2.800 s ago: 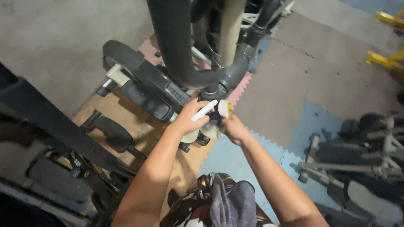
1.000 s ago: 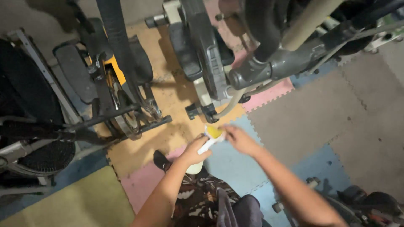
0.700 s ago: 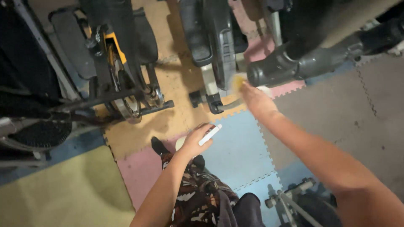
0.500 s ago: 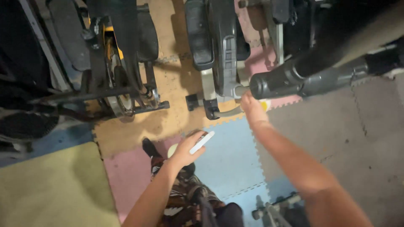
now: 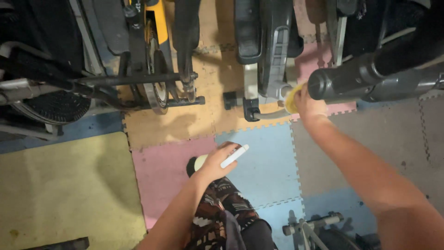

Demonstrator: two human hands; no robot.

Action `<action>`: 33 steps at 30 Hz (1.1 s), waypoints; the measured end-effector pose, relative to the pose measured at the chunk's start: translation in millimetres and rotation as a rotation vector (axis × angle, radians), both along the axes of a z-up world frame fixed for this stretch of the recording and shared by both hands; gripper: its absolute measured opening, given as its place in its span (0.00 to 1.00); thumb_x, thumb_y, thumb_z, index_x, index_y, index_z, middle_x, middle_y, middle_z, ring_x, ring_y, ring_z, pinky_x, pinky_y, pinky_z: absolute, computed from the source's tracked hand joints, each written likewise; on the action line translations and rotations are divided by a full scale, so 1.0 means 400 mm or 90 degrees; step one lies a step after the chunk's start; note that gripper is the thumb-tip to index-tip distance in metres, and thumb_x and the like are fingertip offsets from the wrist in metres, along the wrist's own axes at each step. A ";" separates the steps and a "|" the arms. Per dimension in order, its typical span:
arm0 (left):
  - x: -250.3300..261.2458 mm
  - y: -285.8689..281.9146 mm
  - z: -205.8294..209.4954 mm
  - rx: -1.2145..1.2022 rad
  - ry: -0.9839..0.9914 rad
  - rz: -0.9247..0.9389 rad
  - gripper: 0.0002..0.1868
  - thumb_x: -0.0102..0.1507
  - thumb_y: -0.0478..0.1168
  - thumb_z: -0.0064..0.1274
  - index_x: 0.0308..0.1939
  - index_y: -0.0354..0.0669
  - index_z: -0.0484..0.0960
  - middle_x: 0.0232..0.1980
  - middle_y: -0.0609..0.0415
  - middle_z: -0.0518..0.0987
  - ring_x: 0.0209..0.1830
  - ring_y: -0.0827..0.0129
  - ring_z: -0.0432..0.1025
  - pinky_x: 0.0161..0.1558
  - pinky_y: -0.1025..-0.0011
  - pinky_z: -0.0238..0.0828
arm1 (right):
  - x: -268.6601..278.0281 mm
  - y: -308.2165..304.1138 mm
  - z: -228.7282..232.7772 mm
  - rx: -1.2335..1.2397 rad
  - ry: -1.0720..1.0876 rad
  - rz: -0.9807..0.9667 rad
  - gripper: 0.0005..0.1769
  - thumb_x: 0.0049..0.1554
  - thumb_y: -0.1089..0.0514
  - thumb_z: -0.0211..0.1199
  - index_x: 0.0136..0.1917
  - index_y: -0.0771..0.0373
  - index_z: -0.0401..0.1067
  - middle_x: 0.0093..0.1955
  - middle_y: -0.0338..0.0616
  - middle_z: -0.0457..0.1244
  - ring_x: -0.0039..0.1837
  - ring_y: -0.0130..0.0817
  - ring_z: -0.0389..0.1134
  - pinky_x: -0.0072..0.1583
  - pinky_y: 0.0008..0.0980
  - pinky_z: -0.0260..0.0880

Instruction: Cleaning and wiping down gym equipment using a spray bottle and a cleaning cloth.

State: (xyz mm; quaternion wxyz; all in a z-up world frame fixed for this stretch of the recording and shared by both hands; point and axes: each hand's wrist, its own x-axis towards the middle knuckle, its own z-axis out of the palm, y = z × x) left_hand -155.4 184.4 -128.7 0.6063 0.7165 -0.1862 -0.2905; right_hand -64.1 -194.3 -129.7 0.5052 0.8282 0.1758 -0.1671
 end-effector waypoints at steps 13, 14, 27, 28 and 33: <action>0.040 -0.060 -0.050 -0.003 -0.082 -0.040 0.25 0.56 0.36 0.58 0.59 0.49 0.77 0.55 0.49 0.77 0.55 0.50 0.74 0.53 0.60 0.73 | 0.002 -0.146 -0.335 0.130 0.137 -0.192 0.16 0.59 0.51 0.56 0.51 0.55 0.83 0.54 0.43 0.73 0.57 0.45 0.74 0.53 0.48 0.72; 0.038 -0.065 -0.058 0.028 -0.068 -0.055 0.25 0.56 0.36 0.59 0.57 0.49 0.77 0.56 0.50 0.77 0.56 0.51 0.73 0.53 0.60 0.72 | 0.011 -0.130 -0.333 0.119 0.150 -0.207 0.17 0.60 0.51 0.55 0.53 0.55 0.82 0.54 0.43 0.73 0.57 0.46 0.73 0.53 0.52 0.70; 0.027 -0.195 -0.305 0.024 0.044 0.024 0.25 0.55 0.34 0.58 0.57 0.47 0.78 0.58 0.51 0.78 0.52 0.52 0.76 0.52 0.60 0.74 | -0.059 -0.026 -0.573 -0.012 0.227 -0.128 0.14 0.59 0.55 0.58 0.54 0.57 0.80 0.51 0.43 0.72 0.51 0.48 0.72 0.43 0.58 0.66; 0.027 -0.207 -0.332 0.023 0.050 0.024 0.25 0.55 0.34 0.58 0.57 0.47 0.78 0.58 0.51 0.78 0.52 0.52 0.76 0.52 0.60 0.74 | -0.064 -0.023 -0.600 -0.013 0.232 -0.127 0.14 0.59 0.55 0.58 0.54 0.57 0.80 0.51 0.43 0.72 0.51 0.48 0.72 0.43 0.58 0.66; 0.034 -0.262 -0.450 0.008 0.030 0.024 0.26 0.55 0.34 0.59 0.58 0.46 0.76 0.59 0.50 0.76 0.54 0.52 0.75 0.54 0.60 0.74 | -0.098 -0.006 -0.733 -0.049 0.225 -0.121 0.14 0.57 0.56 0.58 0.55 0.57 0.77 0.50 0.45 0.69 0.49 0.48 0.71 0.40 0.55 0.66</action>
